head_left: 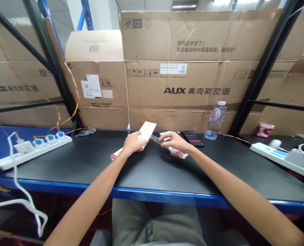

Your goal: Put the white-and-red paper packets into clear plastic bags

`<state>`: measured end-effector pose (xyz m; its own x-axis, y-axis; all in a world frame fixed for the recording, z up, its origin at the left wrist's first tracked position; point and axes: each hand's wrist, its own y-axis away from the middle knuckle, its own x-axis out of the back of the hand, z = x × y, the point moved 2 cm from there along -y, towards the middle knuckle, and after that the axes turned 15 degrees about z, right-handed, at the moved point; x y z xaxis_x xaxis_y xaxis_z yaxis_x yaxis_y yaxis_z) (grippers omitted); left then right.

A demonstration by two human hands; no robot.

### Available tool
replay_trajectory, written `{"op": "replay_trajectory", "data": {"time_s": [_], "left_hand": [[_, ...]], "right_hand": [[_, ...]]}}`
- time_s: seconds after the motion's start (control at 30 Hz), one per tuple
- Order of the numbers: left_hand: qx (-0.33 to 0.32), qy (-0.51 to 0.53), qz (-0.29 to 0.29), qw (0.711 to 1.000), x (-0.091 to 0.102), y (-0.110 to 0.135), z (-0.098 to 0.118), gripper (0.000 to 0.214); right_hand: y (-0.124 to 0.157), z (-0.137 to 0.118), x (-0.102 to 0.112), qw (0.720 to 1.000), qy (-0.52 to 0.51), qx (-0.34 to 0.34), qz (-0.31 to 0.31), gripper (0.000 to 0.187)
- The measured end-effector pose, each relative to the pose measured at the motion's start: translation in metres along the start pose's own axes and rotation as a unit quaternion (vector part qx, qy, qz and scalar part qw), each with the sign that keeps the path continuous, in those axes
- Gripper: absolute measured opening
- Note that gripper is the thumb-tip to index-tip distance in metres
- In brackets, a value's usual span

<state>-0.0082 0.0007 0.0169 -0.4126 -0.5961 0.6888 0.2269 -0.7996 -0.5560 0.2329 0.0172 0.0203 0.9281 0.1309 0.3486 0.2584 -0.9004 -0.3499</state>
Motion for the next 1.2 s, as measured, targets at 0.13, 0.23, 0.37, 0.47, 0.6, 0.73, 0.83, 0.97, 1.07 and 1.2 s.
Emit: {"op": "replay_trajectory", "data": {"time_s": [0.13, 0.23, 0.37, 0.47, 0.6, 0.73, 0.83, 0.97, 1.07, 1.2], "left_hand": [[0.020, -0.033, 0.005, 0.999, 0.002, 0.001, -0.001, 0.072], [0.012, -0.039, 0.005, 0.999, 0.002, 0.001, -0.001, 0.072], [0.008, -0.021, 0.007, 1.000, 0.002, 0.002, 0.001, 0.071], [0.003, -0.007, 0.011, 1.000, 0.003, 0.001, 0.002, 0.071], [-0.018, 0.013, 0.011, 1.000, 0.001, 0.002, 0.004, 0.069], [-0.020, 0.024, -0.001, 1.000, -0.002, 0.001, 0.004, 0.066], [0.016, 0.009, 0.009, 1.000, -0.001, -0.001, 0.000, 0.066], [0.036, 0.009, 0.010, 0.999, 0.003, -0.002, -0.004, 0.066], [0.023, 0.052, -0.003, 0.998, 0.004, -0.001, 0.000, 0.062], [-0.037, 0.113, -0.044, 0.992, 0.003, 0.005, 0.010, 0.060]], "right_hand": [[0.003, -0.007, 0.001, 1.000, -0.026, 0.007, 0.007, 0.028], [0.004, -0.009, -0.001, 1.000, -0.011, 0.017, 0.024, 0.029], [0.002, -0.002, -0.005, 0.995, 0.071, 0.038, 0.056, 0.026], [0.001, 0.004, -0.007, 0.992, 0.115, 0.042, 0.041, 0.026], [0.002, 0.004, -0.008, 0.993, 0.109, 0.029, 0.037, 0.028], [0.003, -0.001, -0.009, 0.997, 0.066, 0.019, 0.044, 0.028], [0.003, -0.004, -0.009, 0.998, 0.042, 0.015, 0.052, 0.026], [0.003, -0.003, -0.008, 0.998, 0.019, 0.013, 0.061, 0.026], [0.002, -0.002, -0.010, 0.998, 0.033, 0.017, 0.056, 0.024], [0.001, 0.003, -0.012, 0.997, 0.042, 0.007, 0.065, 0.029]]}}
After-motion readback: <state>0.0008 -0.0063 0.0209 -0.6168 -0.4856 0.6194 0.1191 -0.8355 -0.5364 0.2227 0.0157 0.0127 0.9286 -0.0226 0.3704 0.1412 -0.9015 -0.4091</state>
